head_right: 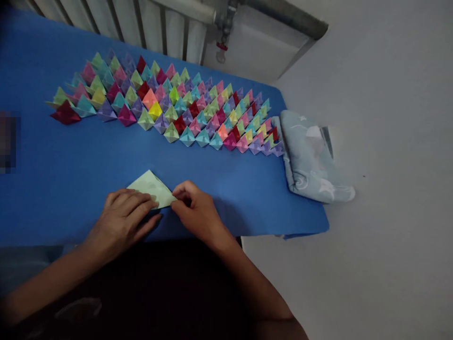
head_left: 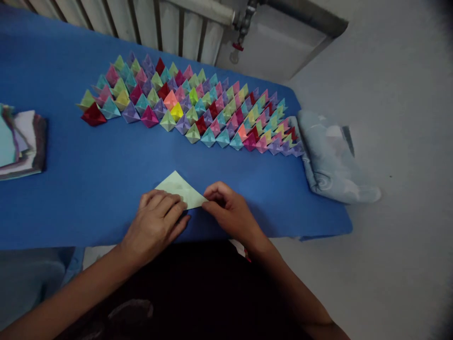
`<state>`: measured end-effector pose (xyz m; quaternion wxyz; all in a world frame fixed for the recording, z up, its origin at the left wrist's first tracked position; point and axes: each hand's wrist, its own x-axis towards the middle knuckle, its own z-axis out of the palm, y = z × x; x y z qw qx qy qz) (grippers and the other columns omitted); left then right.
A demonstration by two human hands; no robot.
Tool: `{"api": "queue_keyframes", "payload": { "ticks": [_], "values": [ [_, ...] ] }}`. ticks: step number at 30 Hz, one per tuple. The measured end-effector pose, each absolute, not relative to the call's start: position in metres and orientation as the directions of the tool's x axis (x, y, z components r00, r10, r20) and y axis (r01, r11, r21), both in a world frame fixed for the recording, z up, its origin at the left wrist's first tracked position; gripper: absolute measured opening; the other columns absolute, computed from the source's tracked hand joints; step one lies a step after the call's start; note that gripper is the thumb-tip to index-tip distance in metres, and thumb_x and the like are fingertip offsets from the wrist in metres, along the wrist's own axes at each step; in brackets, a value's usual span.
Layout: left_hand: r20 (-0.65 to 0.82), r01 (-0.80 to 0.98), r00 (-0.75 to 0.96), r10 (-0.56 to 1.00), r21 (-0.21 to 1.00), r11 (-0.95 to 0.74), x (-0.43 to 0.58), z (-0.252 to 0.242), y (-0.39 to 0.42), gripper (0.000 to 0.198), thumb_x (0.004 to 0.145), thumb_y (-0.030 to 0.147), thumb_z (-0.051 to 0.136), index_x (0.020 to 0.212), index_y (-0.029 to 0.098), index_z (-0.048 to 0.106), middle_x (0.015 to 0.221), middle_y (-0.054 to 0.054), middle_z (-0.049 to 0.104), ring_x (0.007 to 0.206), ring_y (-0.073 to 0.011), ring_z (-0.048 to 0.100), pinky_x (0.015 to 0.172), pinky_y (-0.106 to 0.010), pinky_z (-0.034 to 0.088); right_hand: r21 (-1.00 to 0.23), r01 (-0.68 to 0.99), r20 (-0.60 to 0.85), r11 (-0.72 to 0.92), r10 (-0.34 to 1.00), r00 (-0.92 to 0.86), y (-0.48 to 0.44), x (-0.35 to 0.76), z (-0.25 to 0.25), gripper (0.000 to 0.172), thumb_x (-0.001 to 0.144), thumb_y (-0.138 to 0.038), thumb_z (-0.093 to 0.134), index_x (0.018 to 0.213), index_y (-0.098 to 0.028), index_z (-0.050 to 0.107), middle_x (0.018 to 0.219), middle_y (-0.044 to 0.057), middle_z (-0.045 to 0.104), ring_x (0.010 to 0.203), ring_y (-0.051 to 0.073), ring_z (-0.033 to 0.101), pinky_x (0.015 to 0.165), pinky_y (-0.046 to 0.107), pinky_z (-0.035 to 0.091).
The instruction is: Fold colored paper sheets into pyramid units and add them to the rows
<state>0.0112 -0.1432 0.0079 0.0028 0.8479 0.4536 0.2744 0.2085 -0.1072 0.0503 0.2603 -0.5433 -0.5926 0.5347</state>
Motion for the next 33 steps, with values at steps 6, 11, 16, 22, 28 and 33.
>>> {"api": "queue_keyframes", "payload": {
  "ticks": [6, 11, 16, 22, 28, 33],
  "values": [
    [0.520, 0.722, 0.337, 0.785, 0.393, -0.570, 0.001, 0.023, -0.145, 0.009, 0.093, 0.016, 0.057, 0.099, 0.018, 0.064, 0.095, -0.006, 0.070, 0.088, -0.0204, 0.065, 0.090, -0.041, 0.046, -0.984, 0.175, -0.048, 0.010, 0.946, -0.320, -0.111, 0.216, 0.068, 0.031, 0.076, -0.026, 0.074, 0.104, -0.026, 0.062, 0.097, -0.001, 0.066, 0.090, 0.015, 0.061, 0.078, 0.029, 0.047],
    [0.431, 0.541, 0.310, 0.847, 0.653, -0.530, -0.004, 0.044, -0.147, 0.004, 0.093, 0.022, 0.060, 0.096, 0.023, 0.062, 0.091, 0.001, 0.069, 0.089, -0.0157, 0.065, 0.088, -0.033, 0.049, -0.913, 0.287, 0.127, 0.290, 0.871, -0.475, -0.105, 0.214, 0.083, 0.031, 0.080, -0.025, 0.076, 0.109, -0.027, 0.066, 0.106, 0.000, 0.071, 0.102, 0.018, 0.062, 0.096, 0.036, 0.043],
    [0.190, 0.444, 0.259, 0.947, 0.847, -0.291, 0.000, 0.053, -0.148, 0.010, 0.094, 0.031, 0.058, 0.090, 0.024, 0.064, 0.084, 0.003, 0.069, 0.073, -0.0114, 0.064, 0.066, -0.023, 0.051, -0.963, 0.243, -0.014, 0.113, 0.885, -0.466, -0.105, 0.199, 0.090, 0.006, 0.089, -0.024, 0.061, 0.088, -0.022, 0.067, 0.083, -0.003, 0.070, 0.076, 0.011, 0.063, 0.073, 0.025, 0.048],
    [0.033, 0.598, 0.272, 0.962, 0.777, -0.196, -0.006, 0.037, -0.143, 0.026, 0.095, 0.037, 0.051, 0.078, 0.022, 0.063, 0.066, 0.003, 0.065, 0.057, -0.0131, 0.059, 0.053, -0.025, 0.047, -0.922, 0.362, -0.294, -0.134, 0.852, -0.434, -0.082, 0.189, 0.067, 0.008, 0.082, -0.024, 0.061, 0.089, -0.021, 0.064, 0.072, -0.005, 0.062, 0.064, 0.010, 0.056, 0.057, 0.020, 0.042],
    [0.338, 0.768, 0.345, 0.876, 0.436, -0.470, -0.003, 0.021, -0.131, 0.023, 0.099, 0.027, 0.044, 0.104, 0.020, 0.065, 0.099, -0.006, 0.071, 0.090, -0.0205, 0.065, 0.078, -0.035, 0.050, -0.745, 0.656, -0.258, 0.122, 0.854, -0.452, -0.054, 0.175, 0.039, 0.015, 0.081, -0.019, 0.056, 0.092, -0.021, 0.065, 0.067, -0.005, 0.057, 0.063, 0.012, 0.051, 0.059, 0.023, 0.036],
    [0.386, 0.710, 0.538, 0.750, 0.272, -0.649, 0.005, 0.011, -0.122, 0.025, 0.100, 0.019, 0.041, 0.100, 0.018, 0.066, 0.100, -0.005, 0.074, 0.083, -0.0184, 0.064, 0.074, -0.034, 0.046, -0.672, 0.708, -0.222, 0.218, 0.852, -0.474, -0.056, 0.175, 0.042, 0.025, 0.081, -0.020, 0.056, 0.104, -0.022, 0.064, 0.069, -0.004, 0.059, 0.065, 0.013, 0.052, 0.061, 0.024, 0.036]
  ]
}}
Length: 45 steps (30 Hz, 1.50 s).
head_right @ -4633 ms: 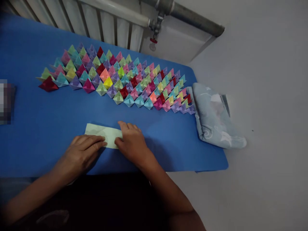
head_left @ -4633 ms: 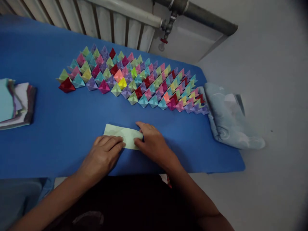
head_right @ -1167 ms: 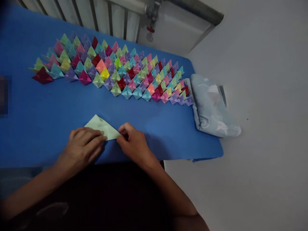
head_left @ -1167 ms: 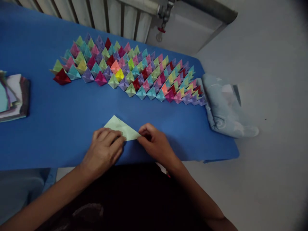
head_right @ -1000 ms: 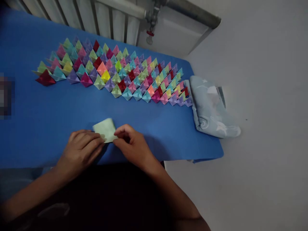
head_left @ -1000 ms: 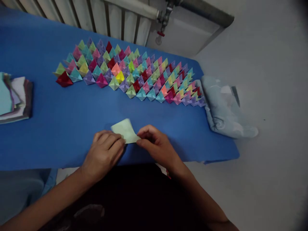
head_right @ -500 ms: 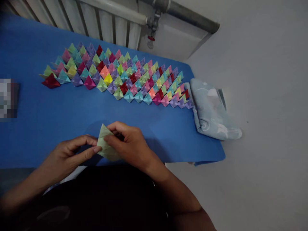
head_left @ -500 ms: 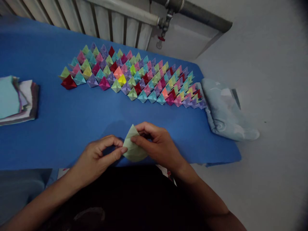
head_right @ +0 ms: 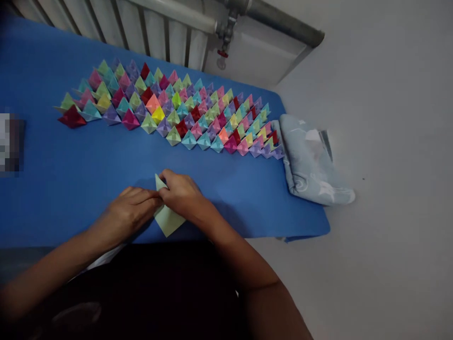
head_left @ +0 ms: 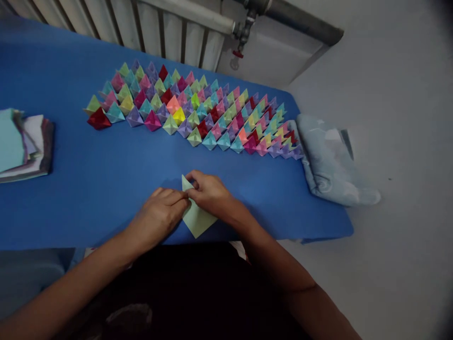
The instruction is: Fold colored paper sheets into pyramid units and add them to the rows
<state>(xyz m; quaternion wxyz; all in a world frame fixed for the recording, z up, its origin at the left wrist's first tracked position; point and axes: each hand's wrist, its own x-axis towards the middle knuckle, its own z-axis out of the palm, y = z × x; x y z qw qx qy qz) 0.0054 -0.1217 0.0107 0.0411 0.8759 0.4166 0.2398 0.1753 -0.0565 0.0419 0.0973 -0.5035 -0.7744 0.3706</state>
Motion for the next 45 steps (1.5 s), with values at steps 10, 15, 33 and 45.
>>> {"api": "queue_keyframes", "payload": {
  "ticks": [10, 15, 33, 45],
  "values": [
    [0.354, 0.689, 0.595, 0.721, 0.237, -0.685, -0.003, 0.014, -0.126, 0.027, 0.100, 0.015, 0.041, 0.104, 0.021, 0.067, 0.111, -0.006, 0.073, 0.095, -0.0206, 0.068, 0.095, -0.044, 0.039, -0.797, 0.589, -0.431, -0.133, 0.809, -0.400, -0.102, 0.222, 0.048, 0.036, 0.082, -0.013, 0.054, 0.115, -0.026, 0.062, 0.063, -0.007, 0.056, 0.055, 0.010, 0.055, 0.054, 0.021, 0.039],
    [0.303, 0.673, 0.646, 0.700, 0.205, -0.710, -0.002, 0.020, -0.131, 0.023, 0.097, 0.025, 0.048, 0.113, 0.018, 0.064, 0.119, -0.010, 0.071, 0.100, -0.0256, 0.067, 0.099, -0.051, 0.037, -0.825, 0.488, -0.485, -0.284, 0.800, -0.354, -0.101, 0.224, 0.042, 0.016, 0.085, -0.012, 0.051, 0.084, -0.021, 0.064, 0.065, -0.006, 0.057, 0.050, 0.007, 0.053, 0.051, 0.019, 0.042],
    [0.381, 0.725, 0.584, 0.716, 0.152, -0.672, 0.006, 0.010, -0.146, 0.018, 0.096, 0.016, 0.051, 0.105, 0.020, 0.066, 0.118, -0.011, 0.072, 0.106, -0.0265, 0.068, 0.101, -0.051, 0.042, -0.568, 0.668, 0.075, 0.481, 0.838, -0.540, -0.131, 0.244, 0.027, 0.026, 0.084, -0.015, 0.061, 0.109, -0.021, 0.067, 0.112, 0.008, 0.067, 0.103, 0.023, 0.060, 0.093, 0.041, 0.044],
    [0.375, 0.779, 0.429, 0.821, 0.306, -0.547, 0.013, 0.006, -0.138, 0.015, 0.098, 0.024, 0.051, 0.094, 0.020, 0.064, 0.109, -0.007, 0.073, 0.100, -0.0272, 0.065, 0.092, -0.049, 0.042, -0.633, 0.704, 0.116, 0.324, 0.938, -0.327, -0.132, 0.241, 0.016, 0.009, 0.091, -0.021, 0.059, 0.086, -0.020, 0.067, 0.115, 0.010, 0.066, 0.108, 0.023, 0.060, 0.095, 0.041, 0.047]
  ]
}}
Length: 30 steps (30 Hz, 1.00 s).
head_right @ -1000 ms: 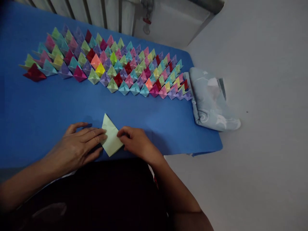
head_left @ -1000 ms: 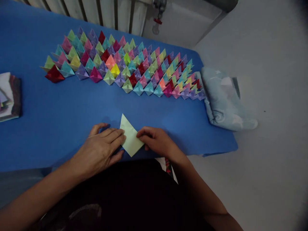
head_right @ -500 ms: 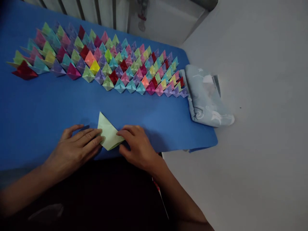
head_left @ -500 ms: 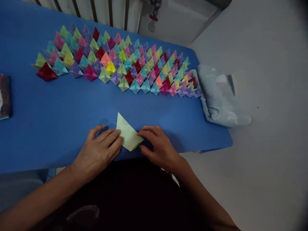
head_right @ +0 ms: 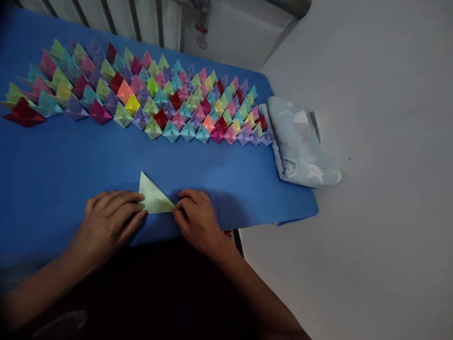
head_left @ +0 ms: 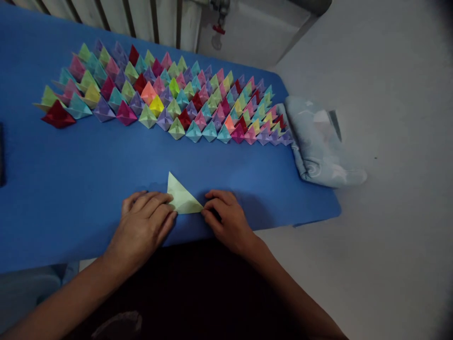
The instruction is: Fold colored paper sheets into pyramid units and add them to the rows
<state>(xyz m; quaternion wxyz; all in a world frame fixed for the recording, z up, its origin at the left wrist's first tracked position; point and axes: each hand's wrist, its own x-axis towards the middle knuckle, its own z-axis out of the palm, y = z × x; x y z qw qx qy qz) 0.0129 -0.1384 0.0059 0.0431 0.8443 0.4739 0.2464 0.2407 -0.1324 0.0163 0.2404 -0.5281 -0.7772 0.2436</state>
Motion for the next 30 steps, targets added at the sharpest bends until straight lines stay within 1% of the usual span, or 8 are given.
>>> {"api": "queue_keyframes", "payload": {
  "ticks": [6, 13, 16, 18, 20, 23, 26, 30],
  "values": [
    [0.329, 0.800, 0.369, 0.869, 0.363, -0.478, 0.012, 0.003, -0.136, 0.018, 0.097, 0.030, 0.052, 0.087, 0.022, 0.065, 0.107, -0.006, 0.072, 0.105, -0.0291, 0.061, 0.089, -0.048, 0.041, -0.653, 0.716, 0.072, 0.246, 0.962, -0.264, -0.130, 0.236, 0.021, 0.010, 0.088, -0.018, 0.062, 0.079, -0.019, 0.063, 0.114, 0.010, 0.065, 0.108, 0.022, 0.060, 0.094, 0.041, 0.048],
    [0.283, 0.800, 0.345, 0.895, 0.409, -0.439, 0.013, 0.003, -0.136, 0.023, 0.097, 0.030, 0.050, 0.084, 0.020, 0.066, 0.108, -0.008, 0.072, 0.106, -0.0291, 0.059, 0.091, -0.047, 0.037, -0.667, 0.716, 0.045, 0.204, 0.971, -0.234, -0.129, 0.232, 0.025, 0.013, 0.085, -0.013, 0.063, 0.074, -0.019, 0.061, 0.111, 0.008, 0.065, 0.106, 0.022, 0.059, 0.092, 0.040, 0.047],
    [0.290, 0.796, 0.340, 0.895, 0.418, -0.438, 0.013, 0.002, -0.136, 0.022, 0.096, 0.031, 0.052, 0.085, 0.019, 0.066, 0.107, -0.010, 0.071, 0.105, -0.0297, 0.059, 0.090, -0.046, 0.037, -0.671, 0.718, 0.039, 0.186, 0.976, -0.216, -0.128, 0.231, 0.026, 0.013, 0.082, -0.009, 0.063, 0.075, -0.019, 0.060, 0.106, 0.007, 0.065, 0.104, 0.022, 0.059, 0.090, 0.038, 0.047],
    [0.315, 0.803, 0.339, 0.887, 0.395, -0.447, 0.013, 0.000, -0.136, 0.018, 0.096, 0.029, 0.053, 0.091, 0.019, 0.068, 0.108, -0.011, 0.071, 0.104, -0.0302, 0.059, 0.090, -0.047, 0.038, -0.677, 0.713, 0.041, 0.186, 0.976, -0.215, -0.128, 0.230, 0.027, 0.014, 0.081, -0.006, 0.062, 0.080, -0.020, 0.061, 0.104, 0.006, 0.064, 0.102, 0.022, 0.058, 0.089, 0.037, 0.047],
    [0.350, 0.801, 0.375, 0.858, 0.344, -0.490, 0.013, -0.002, -0.137, 0.017, 0.095, 0.023, 0.054, 0.101, 0.021, 0.070, 0.111, -0.011, 0.069, 0.105, -0.0305, 0.058, 0.091, -0.048, 0.038, -0.681, 0.703, 0.047, 0.208, 0.969, -0.241, -0.129, 0.230, 0.026, 0.018, 0.082, -0.004, 0.060, 0.088, -0.021, 0.065, 0.104, 0.006, 0.063, 0.101, 0.021, 0.056, 0.090, 0.037, 0.047],
    [0.375, 0.727, 0.523, 0.765, 0.272, -0.630, 0.012, -0.003, -0.137, 0.035, 0.095, 0.010, 0.046, 0.116, 0.026, 0.068, 0.115, -0.010, 0.069, 0.107, -0.0285, 0.058, 0.095, -0.049, 0.036, -0.663, 0.697, 0.070, 0.273, 0.950, -0.305, -0.130, 0.231, 0.025, 0.027, 0.085, -0.004, 0.057, 0.097, -0.023, 0.069, 0.106, 0.006, 0.063, 0.101, 0.021, 0.055, 0.090, 0.038, 0.046],
    [0.354, 0.642, 0.638, 0.684, 0.247, -0.726, 0.006, -0.002, -0.139, 0.045, 0.095, 0.003, 0.038, 0.125, 0.024, 0.063, 0.118, -0.009, 0.069, 0.108, -0.0247, 0.060, 0.102, -0.048, 0.033, -0.646, 0.699, 0.071, 0.305, 0.937, -0.343, -0.132, 0.236, 0.024, 0.028, 0.085, -0.002, 0.055, 0.095, -0.023, 0.071, 0.102, 0.005, 0.065, 0.095, 0.020, 0.055, 0.087, 0.038, 0.045],
    [0.327, 0.639, 0.660, 0.677, 0.231, -0.734, -0.004, -0.001, -0.145, 0.045, 0.095, 0.005, 0.039, 0.131, 0.022, 0.059, 0.126, -0.008, 0.068, 0.113, -0.0247, 0.059, 0.108, -0.047, 0.028, -0.628, 0.734, 0.000, 0.257, 0.944, -0.331, -0.132, 0.240, 0.029, 0.027, 0.083, 0.000, 0.052, 0.086, -0.020, 0.070, 0.094, 0.005, 0.066, 0.089, 0.020, 0.056, 0.083, 0.036, 0.045]
  ]
}}
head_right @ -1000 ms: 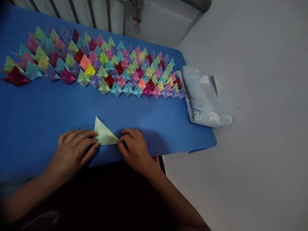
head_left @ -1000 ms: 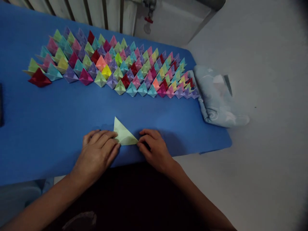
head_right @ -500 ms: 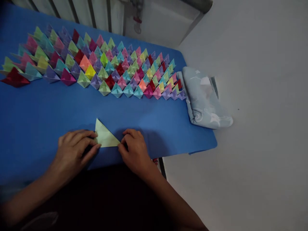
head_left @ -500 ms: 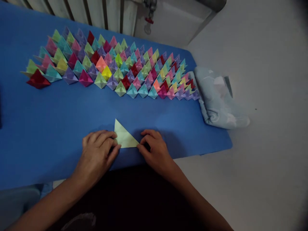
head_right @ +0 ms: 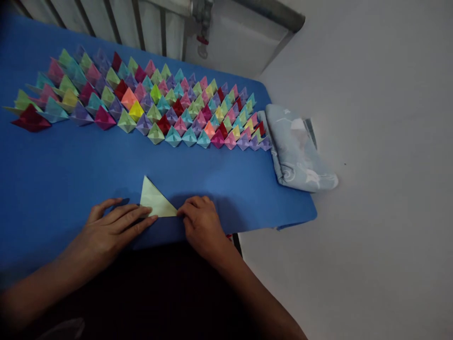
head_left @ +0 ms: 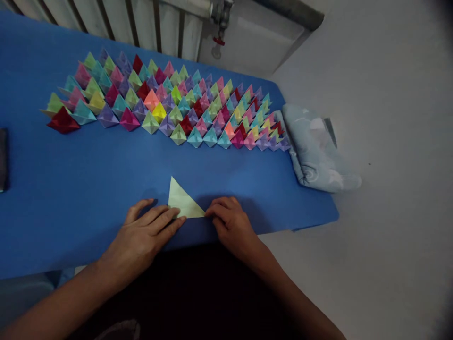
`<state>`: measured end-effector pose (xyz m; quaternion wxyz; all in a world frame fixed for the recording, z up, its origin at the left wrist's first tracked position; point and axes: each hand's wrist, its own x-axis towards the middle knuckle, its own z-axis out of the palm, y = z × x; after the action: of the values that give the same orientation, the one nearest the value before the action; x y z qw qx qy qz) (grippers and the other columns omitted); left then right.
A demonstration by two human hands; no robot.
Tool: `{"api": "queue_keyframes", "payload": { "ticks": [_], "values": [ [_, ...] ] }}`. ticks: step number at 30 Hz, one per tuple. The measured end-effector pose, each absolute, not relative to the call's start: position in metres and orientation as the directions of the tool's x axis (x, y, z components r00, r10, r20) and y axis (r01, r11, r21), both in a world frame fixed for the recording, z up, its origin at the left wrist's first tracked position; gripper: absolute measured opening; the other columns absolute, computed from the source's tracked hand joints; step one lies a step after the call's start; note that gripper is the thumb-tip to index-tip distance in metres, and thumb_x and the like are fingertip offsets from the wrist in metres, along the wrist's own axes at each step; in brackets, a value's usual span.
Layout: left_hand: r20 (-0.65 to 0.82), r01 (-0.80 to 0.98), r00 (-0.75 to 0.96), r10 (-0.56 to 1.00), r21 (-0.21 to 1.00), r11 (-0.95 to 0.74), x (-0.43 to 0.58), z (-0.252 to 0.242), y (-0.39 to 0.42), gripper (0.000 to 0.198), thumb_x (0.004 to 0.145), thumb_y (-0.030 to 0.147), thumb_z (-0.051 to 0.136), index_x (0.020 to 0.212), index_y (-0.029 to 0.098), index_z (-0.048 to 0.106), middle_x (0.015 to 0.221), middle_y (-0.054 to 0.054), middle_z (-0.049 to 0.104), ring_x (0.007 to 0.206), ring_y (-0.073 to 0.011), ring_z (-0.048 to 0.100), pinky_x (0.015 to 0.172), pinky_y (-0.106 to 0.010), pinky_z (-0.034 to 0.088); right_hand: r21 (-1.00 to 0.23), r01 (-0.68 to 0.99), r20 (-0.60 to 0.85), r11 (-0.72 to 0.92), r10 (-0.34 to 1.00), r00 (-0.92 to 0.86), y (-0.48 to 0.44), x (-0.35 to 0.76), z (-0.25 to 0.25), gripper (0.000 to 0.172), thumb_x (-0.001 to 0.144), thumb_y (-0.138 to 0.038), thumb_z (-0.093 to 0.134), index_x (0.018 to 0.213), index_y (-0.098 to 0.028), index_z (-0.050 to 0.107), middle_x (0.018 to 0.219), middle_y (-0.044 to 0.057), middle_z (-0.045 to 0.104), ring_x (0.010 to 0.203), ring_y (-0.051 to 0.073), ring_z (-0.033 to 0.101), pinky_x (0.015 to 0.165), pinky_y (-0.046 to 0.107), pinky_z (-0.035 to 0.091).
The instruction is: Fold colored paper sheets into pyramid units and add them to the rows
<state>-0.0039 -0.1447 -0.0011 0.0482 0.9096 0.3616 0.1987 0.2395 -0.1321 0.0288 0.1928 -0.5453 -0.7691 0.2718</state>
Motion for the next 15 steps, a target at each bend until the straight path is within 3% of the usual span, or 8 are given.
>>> {"api": "queue_keyframes", "payload": {
  "ticks": [2, 4, 6, 9, 12, 15],
  "values": [
    [0.339, 0.642, 0.656, 0.674, 0.220, -0.735, -0.006, -0.002, -0.147, 0.044, 0.096, 0.006, 0.038, 0.132, 0.021, 0.059, 0.128, -0.008, 0.067, 0.114, -0.0247, 0.060, 0.108, -0.047, 0.029, -0.615, 0.754, -0.043, 0.231, 0.945, -0.324, -0.128, 0.234, 0.034, 0.023, 0.084, -0.003, 0.052, 0.089, -0.018, 0.069, 0.096, 0.006, 0.067, 0.091, 0.020, 0.057, 0.084, 0.037, 0.045],
    [0.353, 0.653, 0.640, 0.682, 0.217, -0.725, -0.005, -0.004, -0.149, 0.043, 0.097, 0.007, 0.037, 0.130, 0.021, 0.060, 0.128, -0.008, 0.068, 0.113, -0.0246, 0.061, 0.106, -0.046, 0.031, -0.612, 0.762, -0.063, 0.210, 0.948, -0.312, -0.120, 0.224, 0.038, 0.022, 0.087, -0.010, 0.054, 0.104, -0.015, 0.067, 0.104, 0.010, 0.067, 0.096, 0.022, 0.059, 0.086, 0.037, 0.045],
    [0.367, 0.665, 0.616, 0.697, 0.233, -0.710, -0.003, -0.006, -0.151, 0.041, 0.097, 0.008, 0.037, 0.127, 0.021, 0.062, 0.126, -0.008, 0.069, 0.112, -0.0242, 0.062, 0.104, -0.046, 0.034, -0.610, 0.772, -0.116, 0.177, 0.944, -0.309, -0.111, 0.213, 0.043, 0.036, 0.086, -0.018, 0.059, 0.121, -0.013, 0.061, 0.107, 0.012, 0.067, 0.093, 0.022, 0.060, 0.083, 0.037, 0.046],
    [0.391, 0.668, 0.552, 0.736, 0.320, -0.671, -0.002, -0.008, -0.154, 0.037, 0.097, 0.009, 0.040, 0.122, 0.022, 0.064, 0.125, -0.008, 0.070, 0.109, -0.0228, 0.064, 0.102, -0.045, 0.037, -0.628, 0.771, -0.252, 0.102, 0.911, -0.326, -0.099, 0.204, 0.046, 0.046, 0.081, -0.016, 0.061, 0.127, -0.014, 0.058, 0.086, 0.005, 0.068, 0.075, 0.018, 0.059, 0.070, 0.031, 0.044],
    [0.365, 0.673, 0.364, 0.857, 0.533, -0.513, -0.004, -0.006, -0.151, 0.029, 0.096, 0.019, 0.047, 0.118, 0.024, 0.066, 0.122, -0.007, 0.070, 0.108, -0.0237, 0.065, 0.098, -0.044, 0.043, -0.736, 0.677, -0.323, -0.010, 0.884, -0.338, -0.094, 0.204, 0.048, 0.028, 0.076, -0.010, 0.060, 0.102, -0.018, 0.065, 0.067, -0.003, 0.061, 0.062, 0.012, 0.053, 0.060, 0.024, 0.038],
    [0.141, 0.521, 0.016, 0.990, 0.844, -0.129, -0.004, 0.006, -0.133, 0.034, 0.087, 0.040, 0.062, 0.117, 0.023, 0.066, 0.115, -0.008, 0.071, 0.106, -0.0258, 0.066, 0.094, -0.042, 0.050, -0.875, 0.461, -0.319, -0.145, 0.890, -0.325, -0.089, 0.206, 0.050, 0.008, 0.075, -0.017, 0.063, 0.082, -0.020, 0.061, 0.064, -0.007, 0.054, 0.058, 0.009, 0.048, 0.057, 0.021, 0.036]
  ]
}}
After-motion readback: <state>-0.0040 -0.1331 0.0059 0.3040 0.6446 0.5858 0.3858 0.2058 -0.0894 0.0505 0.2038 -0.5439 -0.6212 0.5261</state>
